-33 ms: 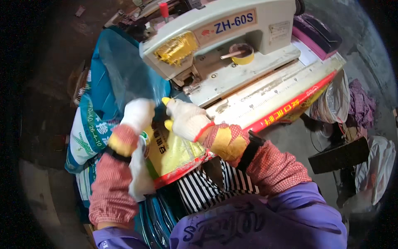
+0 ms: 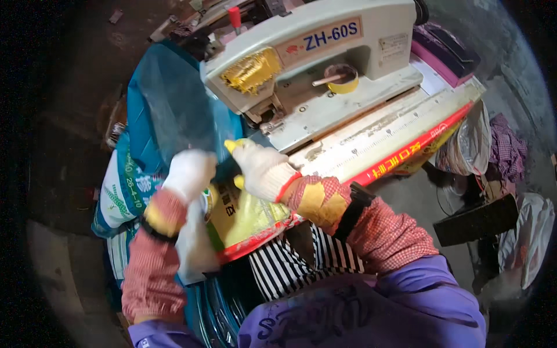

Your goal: The person is sewing plastic inner liners into large woven plastic fertilizer bags using an industrial sewing machine.

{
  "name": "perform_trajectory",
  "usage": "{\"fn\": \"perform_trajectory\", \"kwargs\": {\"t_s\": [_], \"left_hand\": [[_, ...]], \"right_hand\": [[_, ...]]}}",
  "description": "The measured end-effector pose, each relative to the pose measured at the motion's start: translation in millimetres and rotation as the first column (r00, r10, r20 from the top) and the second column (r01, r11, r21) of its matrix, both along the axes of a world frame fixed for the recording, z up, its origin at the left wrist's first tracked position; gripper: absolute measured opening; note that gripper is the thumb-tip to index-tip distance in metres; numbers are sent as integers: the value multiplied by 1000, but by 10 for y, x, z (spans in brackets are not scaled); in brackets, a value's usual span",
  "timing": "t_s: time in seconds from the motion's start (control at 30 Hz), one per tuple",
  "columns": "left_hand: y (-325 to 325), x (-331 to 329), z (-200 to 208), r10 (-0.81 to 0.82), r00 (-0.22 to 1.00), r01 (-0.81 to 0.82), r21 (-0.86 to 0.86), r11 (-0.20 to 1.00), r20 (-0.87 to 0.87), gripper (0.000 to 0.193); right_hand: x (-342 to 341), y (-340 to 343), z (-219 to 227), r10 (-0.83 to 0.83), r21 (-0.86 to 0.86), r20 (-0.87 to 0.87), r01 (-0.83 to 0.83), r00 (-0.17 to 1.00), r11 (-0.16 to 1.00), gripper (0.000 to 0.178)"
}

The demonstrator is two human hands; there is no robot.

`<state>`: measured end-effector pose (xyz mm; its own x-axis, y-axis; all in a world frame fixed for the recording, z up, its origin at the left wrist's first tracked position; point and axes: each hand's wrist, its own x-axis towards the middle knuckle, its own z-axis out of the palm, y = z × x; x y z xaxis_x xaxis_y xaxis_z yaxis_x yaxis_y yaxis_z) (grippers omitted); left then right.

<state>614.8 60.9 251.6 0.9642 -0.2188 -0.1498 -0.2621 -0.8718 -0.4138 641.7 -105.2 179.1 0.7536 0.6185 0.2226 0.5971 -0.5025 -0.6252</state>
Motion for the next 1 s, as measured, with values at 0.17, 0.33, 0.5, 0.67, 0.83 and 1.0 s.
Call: {"fn": "perform_trajectory", "kwargs": {"t_s": [0.17, 0.33, 0.5, 0.67, 0.83, 1.0], "left_hand": [[-140, -1325, 1303, -147, 988, 137, 148, 979, 55, 6], [261, -1607, 1797, 422, 840, 281, -939, 198, 340, 27], [1047, -1699, 1642, 515, 640, 485, -820, 305, 570, 44], [1543, -1792, 893, 161, 790, -89, -149, 985, 592, 91], [1793, -1555, 907, 258, 802, -241, -103, 965, 539, 61], [2158, -1649, 1436, 301, 675, -415, 9, 910, 674, 13]], "right_hand": [[260, 296, -138, 59, -117, 353, -18, 934, 993, 30], [1, 793, 167, 286, -325, 316, -180, 905, 928, 19], [-574, 485, 680, 160, 382, 175, -217, 972, 899, 20], [-603, -45, 980, 293, 787, -114, -94, 949, 609, 19], [-384, -366, 770, 144, 871, -244, 151, 959, 468, 27], [-460, -184, 776, 144, 776, -116, -1, 983, 630, 34]]}}
